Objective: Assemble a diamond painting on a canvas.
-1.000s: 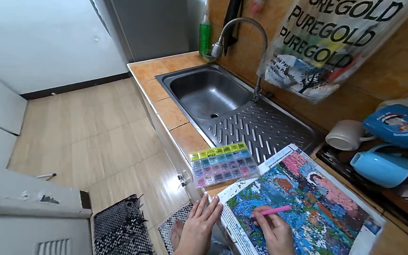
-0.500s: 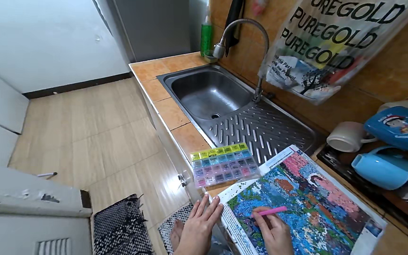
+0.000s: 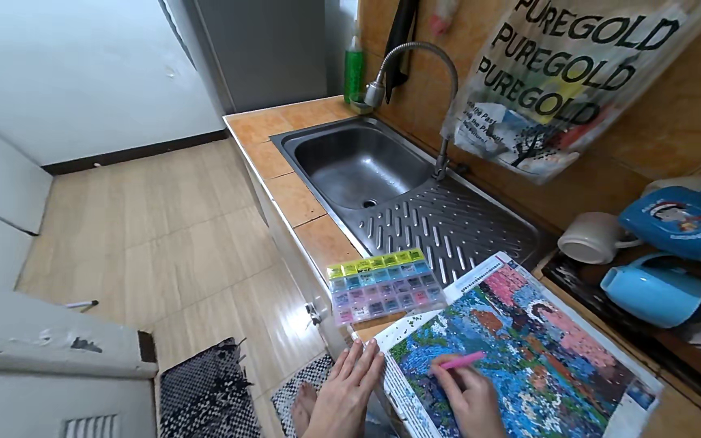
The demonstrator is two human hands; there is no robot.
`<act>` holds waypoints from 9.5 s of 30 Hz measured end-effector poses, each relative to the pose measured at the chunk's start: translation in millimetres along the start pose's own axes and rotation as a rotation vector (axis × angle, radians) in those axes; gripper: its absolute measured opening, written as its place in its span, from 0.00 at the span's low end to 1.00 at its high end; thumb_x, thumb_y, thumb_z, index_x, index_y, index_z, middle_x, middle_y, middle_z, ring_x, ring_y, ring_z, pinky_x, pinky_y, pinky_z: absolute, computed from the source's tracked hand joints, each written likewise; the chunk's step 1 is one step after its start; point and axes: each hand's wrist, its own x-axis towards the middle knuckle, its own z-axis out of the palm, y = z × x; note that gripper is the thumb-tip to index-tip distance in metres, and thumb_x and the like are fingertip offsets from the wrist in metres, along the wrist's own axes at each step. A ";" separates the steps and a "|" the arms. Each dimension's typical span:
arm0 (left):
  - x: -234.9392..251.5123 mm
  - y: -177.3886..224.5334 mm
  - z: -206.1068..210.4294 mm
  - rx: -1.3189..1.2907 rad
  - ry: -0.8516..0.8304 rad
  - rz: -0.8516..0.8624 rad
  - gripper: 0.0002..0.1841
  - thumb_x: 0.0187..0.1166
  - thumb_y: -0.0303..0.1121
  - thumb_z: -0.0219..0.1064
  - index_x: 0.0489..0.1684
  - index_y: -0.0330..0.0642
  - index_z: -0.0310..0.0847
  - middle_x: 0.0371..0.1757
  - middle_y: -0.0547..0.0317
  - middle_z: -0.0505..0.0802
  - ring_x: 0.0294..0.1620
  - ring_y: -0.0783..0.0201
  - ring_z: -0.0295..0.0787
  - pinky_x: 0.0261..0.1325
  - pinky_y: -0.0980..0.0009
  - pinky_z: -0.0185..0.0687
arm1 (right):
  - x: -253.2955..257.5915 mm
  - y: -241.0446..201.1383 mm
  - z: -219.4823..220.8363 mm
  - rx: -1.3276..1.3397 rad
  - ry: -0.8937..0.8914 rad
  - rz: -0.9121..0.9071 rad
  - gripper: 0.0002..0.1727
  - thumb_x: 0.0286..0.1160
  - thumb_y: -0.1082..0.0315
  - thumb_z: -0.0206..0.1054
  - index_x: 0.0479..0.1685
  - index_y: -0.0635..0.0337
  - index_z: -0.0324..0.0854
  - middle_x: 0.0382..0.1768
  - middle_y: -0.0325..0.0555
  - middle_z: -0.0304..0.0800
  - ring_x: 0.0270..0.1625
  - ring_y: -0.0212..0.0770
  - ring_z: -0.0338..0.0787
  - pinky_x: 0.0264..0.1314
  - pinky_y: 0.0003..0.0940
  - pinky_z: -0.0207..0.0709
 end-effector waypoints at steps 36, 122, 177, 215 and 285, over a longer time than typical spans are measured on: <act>0.8 2.1 -6.3 -0.122 -0.116 -0.060 0.36 0.54 0.09 0.67 0.70 0.41 0.85 0.76 0.49 0.86 0.78 0.41 0.82 0.69 0.39 0.80 | 70.9 22.2 20.1 0.076 0.144 0.068 0.09 0.76 0.74 0.66 0.40 0.72 0.90 0.39 0.53 0.93 0.35 0.33 0.89 0.43 0.26 0.83; -0.6 -0.2 -3.4 -0.133 -0.109 -0.065 0.35 0.55 0.09 0.67 0.70 0.43 0.85 0.77 0.51 0.86 0.78 0.42 0.81 0.69 0.38 0.80 | 1.5 -3.6 -1.9 0.221 0.027 0.229 0.10 0.76 0.76 0.61 0.43 0.76 0.83 0.36 0.47 0.90 0.33 0.26 0.91 0.39 0.20 0.87; 0.2 -0.7 -5.9 -0.139 -0.097 -0.053 0.34 0.56 0.10 0.66 0.69 0.43 0.86 0.75 0.50 0.87 0.77 0.42 0.82 0.68 0.39 0.81 | 74.3 10.8 19.1 0.134 0.126 0.180 0.09 0.79 0.78 0.62 0.44 0.76 0.86 0.37 0.54 0.91 0.36 0.33 0.91 0.43 0.25 0.86; -0.5 -0.6 -3.5 -0.152 -0.106 -0.069 0.35 0.57 0.10 0.67 0.71 0.43 0.85 0.77 0.51 0.86 0.78 0.42 0.82 0.69 0.38 0.80 | 67.9 13.2 24.1 -0.034 0.044 0.032 0.11 0.77 0.72 0.65 0.40 0.72 0.90 0.39 0.57 0.93 0.37 0.45 0.93 0.46 0.38 0.87; 2.0 0.1 -7.8 -0.171 -0.148 -0.092 0.35 0.59 0.10 0.66 0.71 0.44 0.85 0.78 0.51 0.85 0.79 0.42 0.80 0.71 0.37 0.78 | 16.6 -1.8 -11.6 0.112 -0.040 0.162 0.11 0.76 0.74 0.62 0.43 0.74 0.86 0.36 0.50 0.91 0.34 0.32 0.91 0.40 0.26 0.86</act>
